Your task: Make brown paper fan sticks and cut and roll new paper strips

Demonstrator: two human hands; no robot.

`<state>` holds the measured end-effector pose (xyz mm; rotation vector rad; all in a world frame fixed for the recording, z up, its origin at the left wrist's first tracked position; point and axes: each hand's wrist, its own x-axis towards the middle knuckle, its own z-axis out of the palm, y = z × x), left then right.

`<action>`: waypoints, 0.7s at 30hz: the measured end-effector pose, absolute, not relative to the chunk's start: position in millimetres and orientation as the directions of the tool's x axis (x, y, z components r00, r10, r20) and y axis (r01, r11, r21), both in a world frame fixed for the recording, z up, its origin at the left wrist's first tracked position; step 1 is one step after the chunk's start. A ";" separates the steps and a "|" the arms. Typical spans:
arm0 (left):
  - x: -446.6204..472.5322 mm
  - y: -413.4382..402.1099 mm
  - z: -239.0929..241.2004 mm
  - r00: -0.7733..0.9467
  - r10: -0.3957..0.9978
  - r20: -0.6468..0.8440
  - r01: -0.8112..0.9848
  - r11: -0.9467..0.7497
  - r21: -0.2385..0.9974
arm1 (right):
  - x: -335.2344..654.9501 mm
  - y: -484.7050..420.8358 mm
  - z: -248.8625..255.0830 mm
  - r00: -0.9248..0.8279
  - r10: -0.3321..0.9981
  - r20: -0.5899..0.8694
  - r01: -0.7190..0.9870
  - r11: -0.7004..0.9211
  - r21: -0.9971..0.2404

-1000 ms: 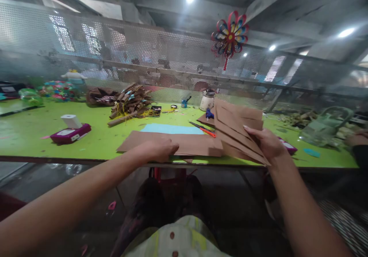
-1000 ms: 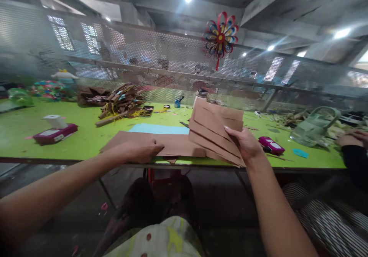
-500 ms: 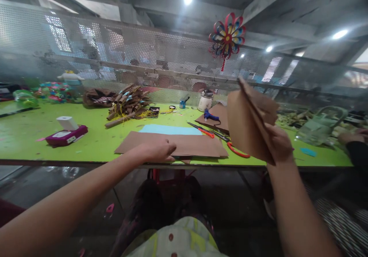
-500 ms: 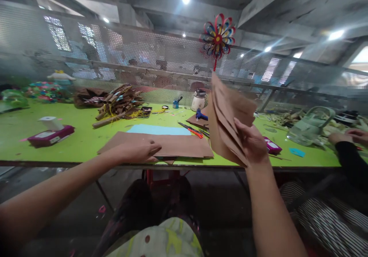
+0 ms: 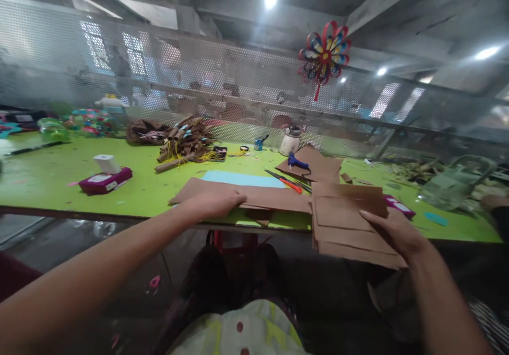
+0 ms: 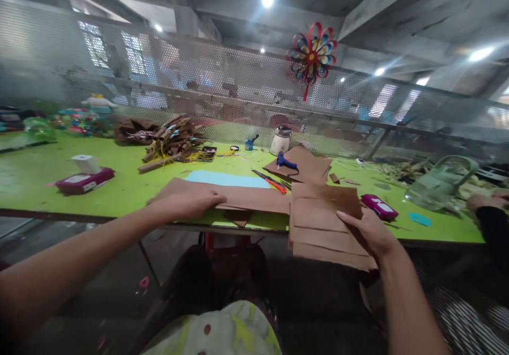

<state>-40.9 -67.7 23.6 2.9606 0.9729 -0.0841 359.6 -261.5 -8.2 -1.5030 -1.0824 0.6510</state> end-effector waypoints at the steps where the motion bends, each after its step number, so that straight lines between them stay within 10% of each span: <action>1: -41.3 -66.3 26.8 0.801 0.594 -0.073 0.594 -0.804 -0.018 | 359.5 -268.2 -7.4 0.422 0.895 0.142 0.270 0.026 -0.963; 9: -39.7 -36.6 35.2 0.728 0.677 -0.105 0.678 -0.734 -0.032 | 293.3 -283.1 2.2 0.463 0.883 0.080 -0.122 0.153 -0.981; 21: -41.1 -34.3 43.0 0.764 0.638 -0.090 0.643 -0.747 0.169 | 171.4 -129.8 -5.5 -0.452 0.882 0.131 -0.123 0.084 -0.989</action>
